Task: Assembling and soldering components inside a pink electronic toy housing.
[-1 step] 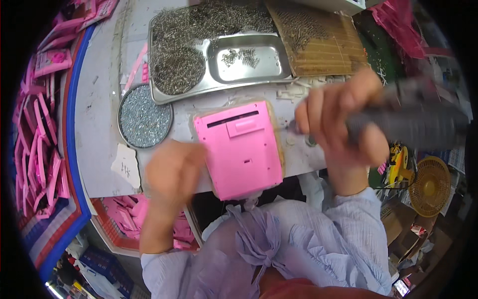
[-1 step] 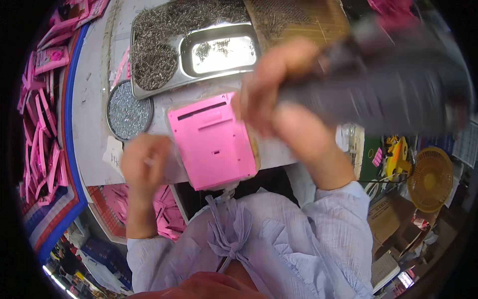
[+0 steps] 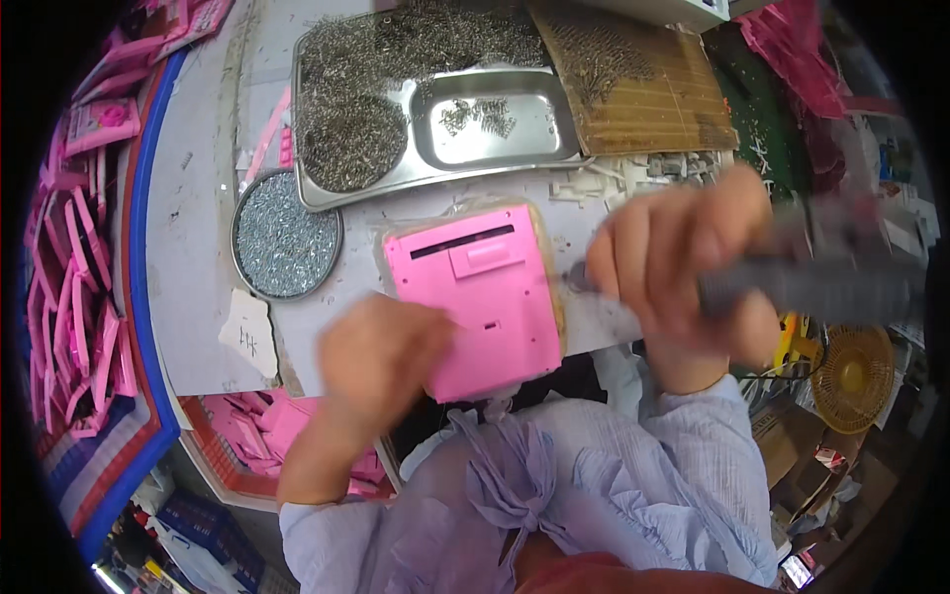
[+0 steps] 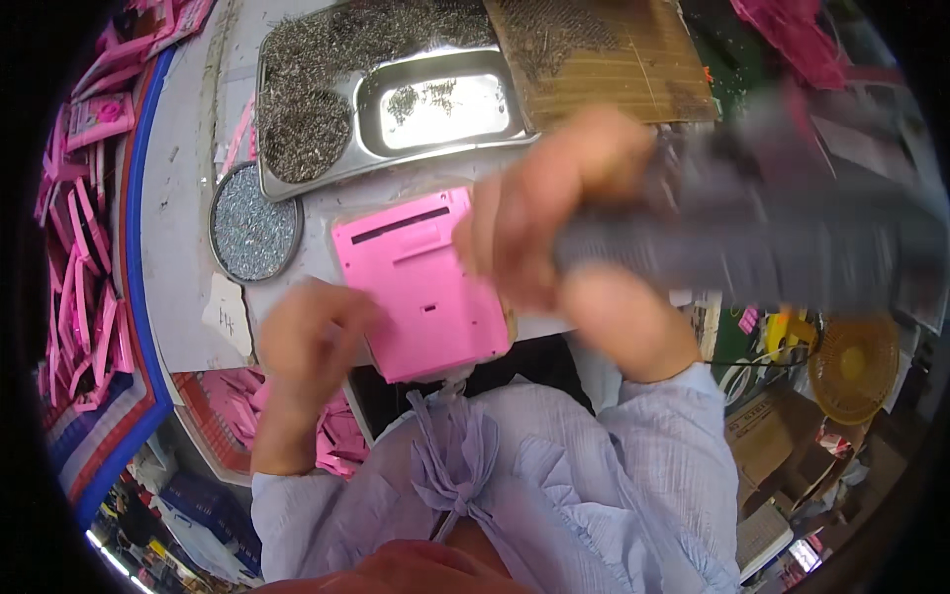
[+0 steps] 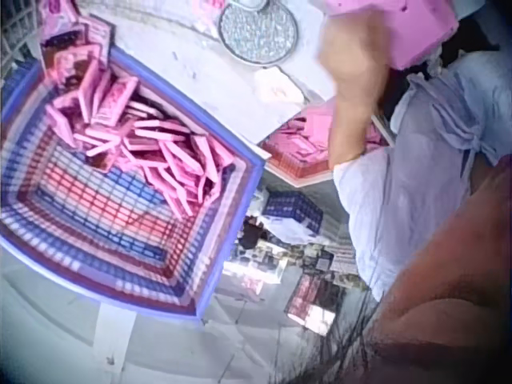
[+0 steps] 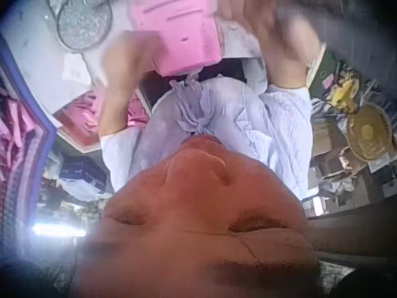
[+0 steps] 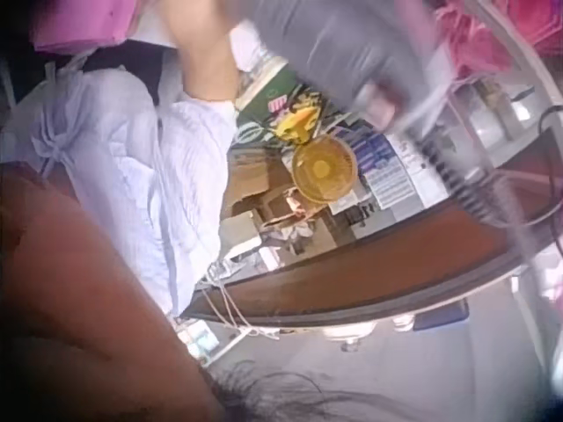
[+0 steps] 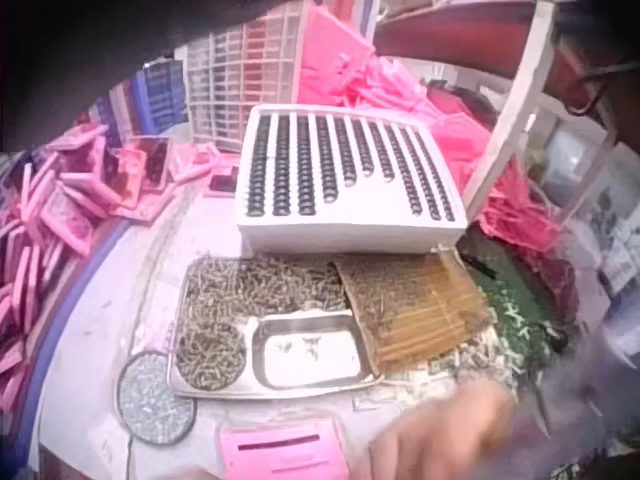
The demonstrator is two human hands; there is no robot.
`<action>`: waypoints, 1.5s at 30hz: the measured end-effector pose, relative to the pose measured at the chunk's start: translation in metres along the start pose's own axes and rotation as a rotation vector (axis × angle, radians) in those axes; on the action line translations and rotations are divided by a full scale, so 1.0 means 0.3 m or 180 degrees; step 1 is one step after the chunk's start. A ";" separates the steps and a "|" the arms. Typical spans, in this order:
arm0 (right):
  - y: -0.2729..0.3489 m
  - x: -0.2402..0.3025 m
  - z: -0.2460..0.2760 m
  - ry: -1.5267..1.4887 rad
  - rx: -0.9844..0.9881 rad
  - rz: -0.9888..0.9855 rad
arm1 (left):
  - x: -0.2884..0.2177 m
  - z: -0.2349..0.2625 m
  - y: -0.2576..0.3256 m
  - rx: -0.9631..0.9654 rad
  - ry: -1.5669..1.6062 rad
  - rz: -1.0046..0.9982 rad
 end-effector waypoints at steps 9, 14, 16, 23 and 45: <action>-0.004 0.008 -0.054 -0.0336 0.0631 0.0010 | -0.081 -0.116 -0.084 -0.0095 0.0994 -0.0458; 0.006 0.003 -0.058 -0.0220 0.0496 -0.0041 | -0.095 -0.114 -0.086 -0.0135 0.0833 -0.0690; 0.014 0.002 -0.069 -0.0151 0.0431 -0.0081 | -0.107 -0.115 -0.072 -0.0069 0.0653 -0.0781; 0.103 0.029 -0.088 0.0139 0.0250 -0.0089 | -0.096 -0.064 -0.047 0.0337 0.0300 -0.0437; 0.311 -0.009 -0.128 0.0685 -0.0086 -0.0373 | -0.089 -0.114 0.090 -0.0211 0.0579 -0.0559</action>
Point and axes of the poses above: each hand's wrist, its own y-axis away from the middle knuckle, its own z-axis out of the back of the hand, x = y × z, the point moved 8 cm from there along -y, towards the middle knuckle, and after that the axes turned 2 degrees about -y, right-handed, at the moved point
